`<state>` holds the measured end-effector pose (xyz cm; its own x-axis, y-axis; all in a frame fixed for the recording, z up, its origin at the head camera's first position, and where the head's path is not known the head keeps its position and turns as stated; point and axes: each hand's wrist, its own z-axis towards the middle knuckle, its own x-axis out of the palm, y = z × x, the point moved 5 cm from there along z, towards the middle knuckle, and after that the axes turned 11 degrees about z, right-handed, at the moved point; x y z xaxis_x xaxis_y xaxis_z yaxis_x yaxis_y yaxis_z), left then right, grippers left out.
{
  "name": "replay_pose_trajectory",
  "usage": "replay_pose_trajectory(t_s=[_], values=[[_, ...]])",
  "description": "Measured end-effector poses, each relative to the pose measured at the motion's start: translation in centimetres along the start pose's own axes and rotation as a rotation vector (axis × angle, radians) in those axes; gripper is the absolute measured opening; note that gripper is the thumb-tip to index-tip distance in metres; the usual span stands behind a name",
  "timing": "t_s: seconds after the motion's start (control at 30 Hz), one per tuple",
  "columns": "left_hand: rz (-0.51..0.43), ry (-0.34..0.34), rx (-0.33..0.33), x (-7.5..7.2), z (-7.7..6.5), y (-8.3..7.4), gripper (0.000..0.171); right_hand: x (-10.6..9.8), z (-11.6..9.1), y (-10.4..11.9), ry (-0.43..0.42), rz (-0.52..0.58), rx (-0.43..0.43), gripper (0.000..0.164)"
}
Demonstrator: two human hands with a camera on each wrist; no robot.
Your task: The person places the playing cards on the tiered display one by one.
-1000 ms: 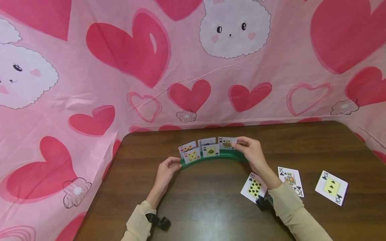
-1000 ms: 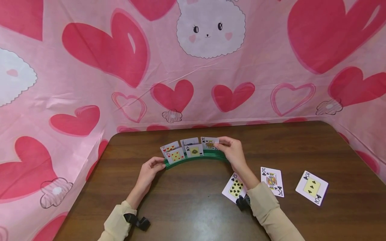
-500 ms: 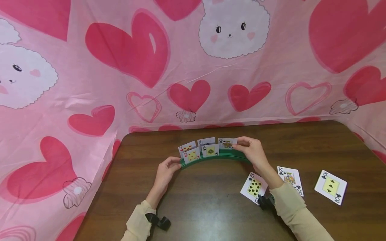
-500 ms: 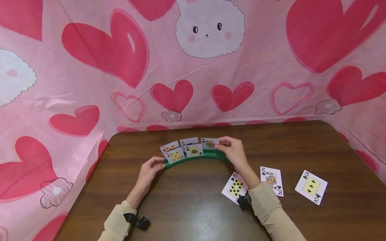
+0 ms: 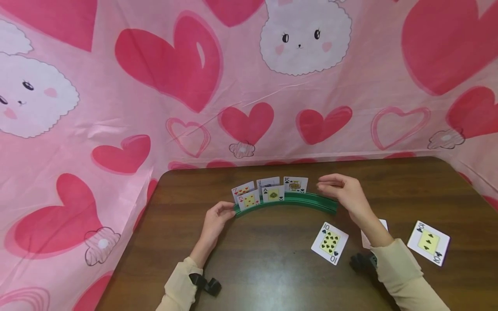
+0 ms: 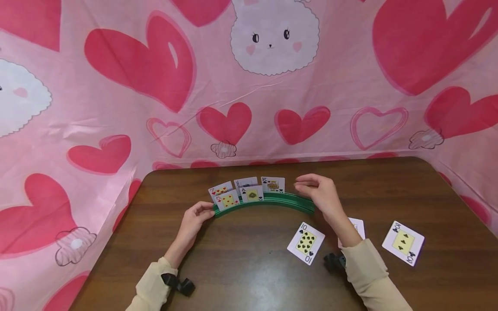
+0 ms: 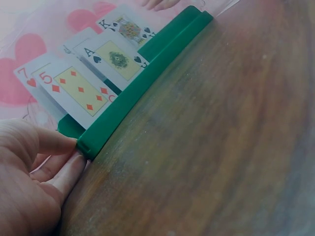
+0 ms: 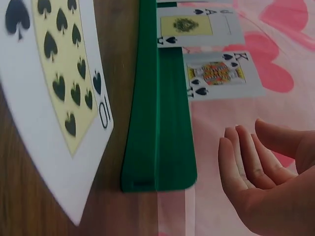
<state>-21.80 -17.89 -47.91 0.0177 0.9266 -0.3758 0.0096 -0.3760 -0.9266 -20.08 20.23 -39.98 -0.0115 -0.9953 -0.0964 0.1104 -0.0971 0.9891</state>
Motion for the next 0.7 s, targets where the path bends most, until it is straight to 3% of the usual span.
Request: replay_pose_trajectory(t_s=[0.2,0.47,0.63,0.7], values=[[0.007,0.013,0.002,0.2,0.2,0.1,0.02,-1.2,-1.0,-0.7,0.08,-0.045,0.043,0.041],[-0.004,-0.001,-0.006,0.0,-0.4,-0.6,0.021,-1.8,-1.9,-2.2,0.293,-0.051,0.112,0.028],[-0.002,0.0,0.001,-0.1,-0.4,-0.6,0.021,-1.2,-2.2,-3.1,0.459,-0.177,0.117,0.026],[-0.006,-0.004,0.007,0.0,-0.2,-0.1,0.021,-0.9,-2.4,-3.3,0.488,-0.244,0.103,0.026]])
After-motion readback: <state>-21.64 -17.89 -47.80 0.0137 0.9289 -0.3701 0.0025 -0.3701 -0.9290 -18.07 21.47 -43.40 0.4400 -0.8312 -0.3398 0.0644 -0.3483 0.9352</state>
